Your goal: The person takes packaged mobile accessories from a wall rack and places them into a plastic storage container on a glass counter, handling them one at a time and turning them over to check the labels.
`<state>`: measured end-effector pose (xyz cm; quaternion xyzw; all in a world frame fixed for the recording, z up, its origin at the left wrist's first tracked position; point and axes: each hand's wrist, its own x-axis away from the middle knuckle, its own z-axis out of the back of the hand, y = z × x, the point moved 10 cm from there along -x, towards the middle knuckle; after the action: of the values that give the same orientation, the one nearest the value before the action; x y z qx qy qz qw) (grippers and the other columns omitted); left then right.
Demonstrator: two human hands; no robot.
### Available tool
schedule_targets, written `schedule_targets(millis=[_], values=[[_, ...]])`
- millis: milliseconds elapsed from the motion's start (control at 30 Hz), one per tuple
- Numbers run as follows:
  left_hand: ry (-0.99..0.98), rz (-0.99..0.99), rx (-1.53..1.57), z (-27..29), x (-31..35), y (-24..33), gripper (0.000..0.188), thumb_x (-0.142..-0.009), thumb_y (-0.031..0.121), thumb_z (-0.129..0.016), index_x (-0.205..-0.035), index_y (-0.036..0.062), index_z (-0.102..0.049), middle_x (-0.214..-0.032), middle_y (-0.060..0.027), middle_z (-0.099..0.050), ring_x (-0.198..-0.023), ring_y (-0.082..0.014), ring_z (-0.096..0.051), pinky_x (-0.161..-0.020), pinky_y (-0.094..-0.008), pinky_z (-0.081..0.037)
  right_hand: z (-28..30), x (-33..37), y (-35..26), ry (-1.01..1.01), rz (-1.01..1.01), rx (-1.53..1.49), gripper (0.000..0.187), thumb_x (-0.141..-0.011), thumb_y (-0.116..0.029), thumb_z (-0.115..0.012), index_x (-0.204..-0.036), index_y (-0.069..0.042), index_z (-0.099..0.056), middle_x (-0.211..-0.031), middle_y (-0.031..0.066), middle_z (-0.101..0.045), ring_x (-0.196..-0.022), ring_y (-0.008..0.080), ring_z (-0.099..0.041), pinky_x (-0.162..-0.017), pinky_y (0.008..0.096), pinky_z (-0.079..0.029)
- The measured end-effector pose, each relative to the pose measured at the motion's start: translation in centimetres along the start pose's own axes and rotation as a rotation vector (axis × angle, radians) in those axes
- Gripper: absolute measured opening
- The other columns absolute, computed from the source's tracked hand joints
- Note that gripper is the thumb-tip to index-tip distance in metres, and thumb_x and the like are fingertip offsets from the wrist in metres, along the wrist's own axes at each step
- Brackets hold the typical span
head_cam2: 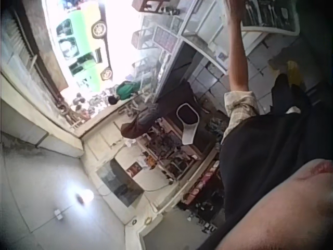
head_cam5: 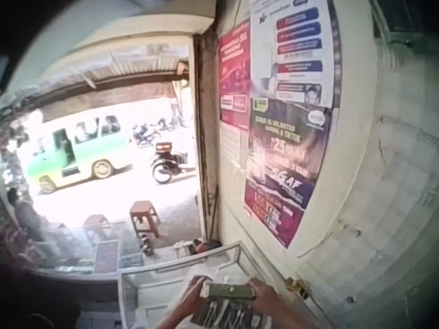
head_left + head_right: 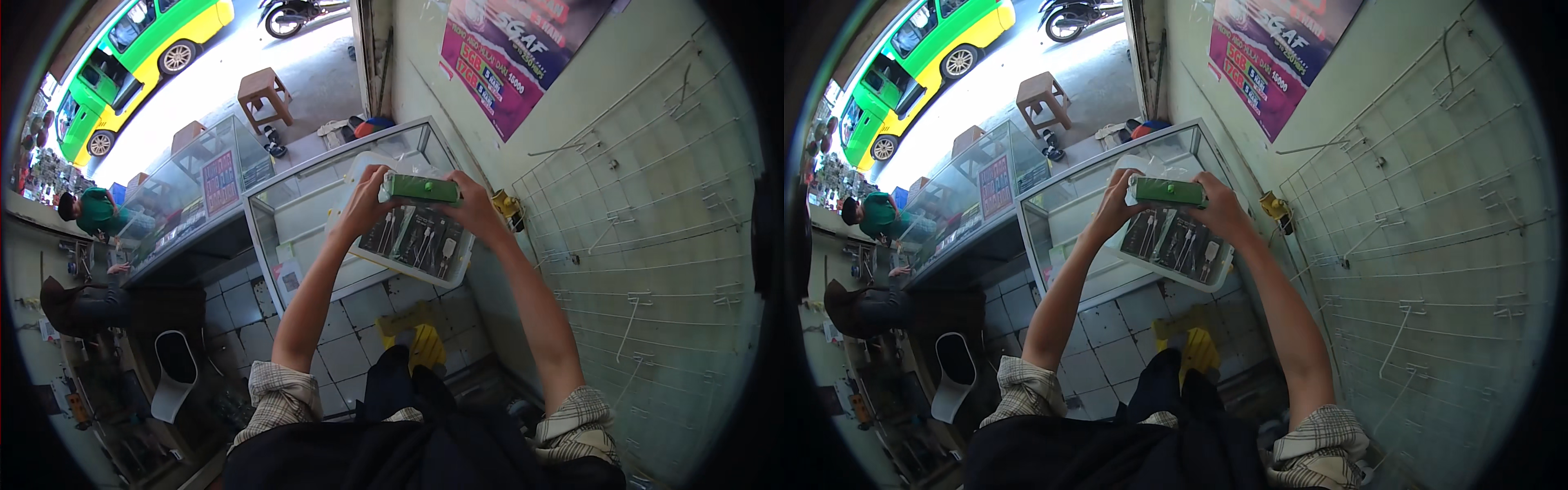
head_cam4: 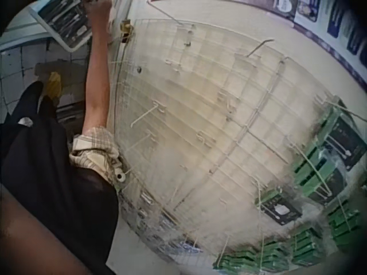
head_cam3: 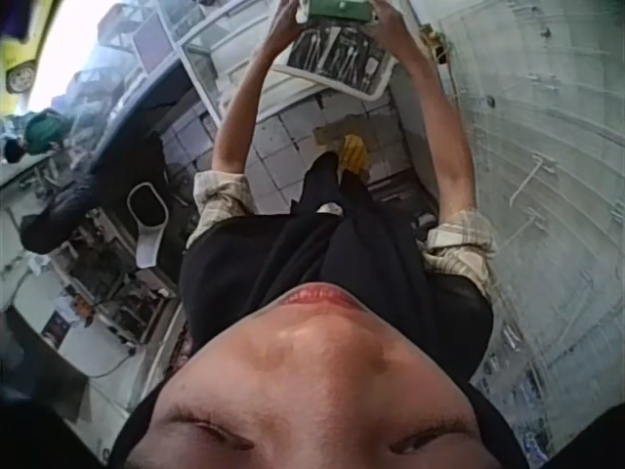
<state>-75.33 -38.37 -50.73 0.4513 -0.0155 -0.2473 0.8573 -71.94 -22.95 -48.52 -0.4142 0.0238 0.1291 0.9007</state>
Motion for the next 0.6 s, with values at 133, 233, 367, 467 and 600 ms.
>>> schedule_targets(millis=[133,233,367,467,600], values=[[0.075,-0.185,-0.101,-1.4,-1.8,-1.6,0.05,-0.066,0.01,-0.068,-0.108,0.0045,-0.042,-0.109,-0.0172,-0.048,-0.097,-0.0361,-0.05,-0.081,-0.0387,-0.041,-2.1,-1.5,3.5,0.103,-0.016,-0.062,0.034,-0.067,-0.01,-0.069,-0.092,-0.005,-0.046,-0.083,0.013,-0.057,-0.082,0.0301,-0.058,-0.069,0.0353,-0.045],[0.02,-0.019,-0.073,-3.7,-2.8,-5.8,0.054,-0.069,0.012,-0.066,-0.113,0.0053,-0.036,-0.105,-0.0174,-0.053,-0.098,-0.0356,-0.05,-0.08,-0.04,-0.042,-3.8,-2.2,6.8,0.118,-0.067,-0.083,0.032,-0.067,-0.008,-0.067,-0.09,-0.005,-0.045,-0.082,0.0142,-0.056,-0.082,0.0341,-0.056,-0.068,0.0375,-0.044],[-0.002,0.004,-0.02,-6.8,-3.5,-9.6,0.046,-0.071,0.011,-0.065,-0.109,0.0047,-0.041,-0.105,-0.0171,-0.054,-0.099,-0.0359,-0.05,-0.079,-0.0395,-0.042,-6.5,-2.7,10.9,0.079,-0.114,-0.034,0.034,-0.068,-0.008,-0.065,-0.093,-0.004,-0.042,-0.084,0.0169,-0.055,-0.084,0.0365,-0.055,-0.068,0.0408,-0.044],[-0.069,0.028,-0.096,-9.5,-4.1,-12.4,0.045,-0.07,0.013,-0.064,-0.108,0.0037,-0.043,-0.1,-0.0183,-0.055,-0.095,-0.0358,-0.051,-0.077,-0.0398,-0.042,-8.3,-2.9,13.6,0.023,-0.169,0.047,0.037,-0.068,-0.005,-0.063,-0.097,-0.002,-0.041,-0.093,0.0183,-0.052,-0.09,0.0355,-0.052,-0.072,0.0393,-0.044],[-0.126,0.034,-0.051,-12.2,-4.5,-15.0,0.042,-0.069,0.006,-0.062,-0.106,0.001,-0.043,-0.099,-0.0191,-0.055,-0.093,-0.0371,-0.051,-0.076,-0.0406,-0.043,-9.2,-2.4,13.1,0.077,0.022,0.218,0.042,-0.066,-0.001,-0.061,-0.102,-0.001,-0.039,-0.103,0.0169,-0.048,-0.096,0.0328,-0.049,-0.078,0.0381,-0.042]])
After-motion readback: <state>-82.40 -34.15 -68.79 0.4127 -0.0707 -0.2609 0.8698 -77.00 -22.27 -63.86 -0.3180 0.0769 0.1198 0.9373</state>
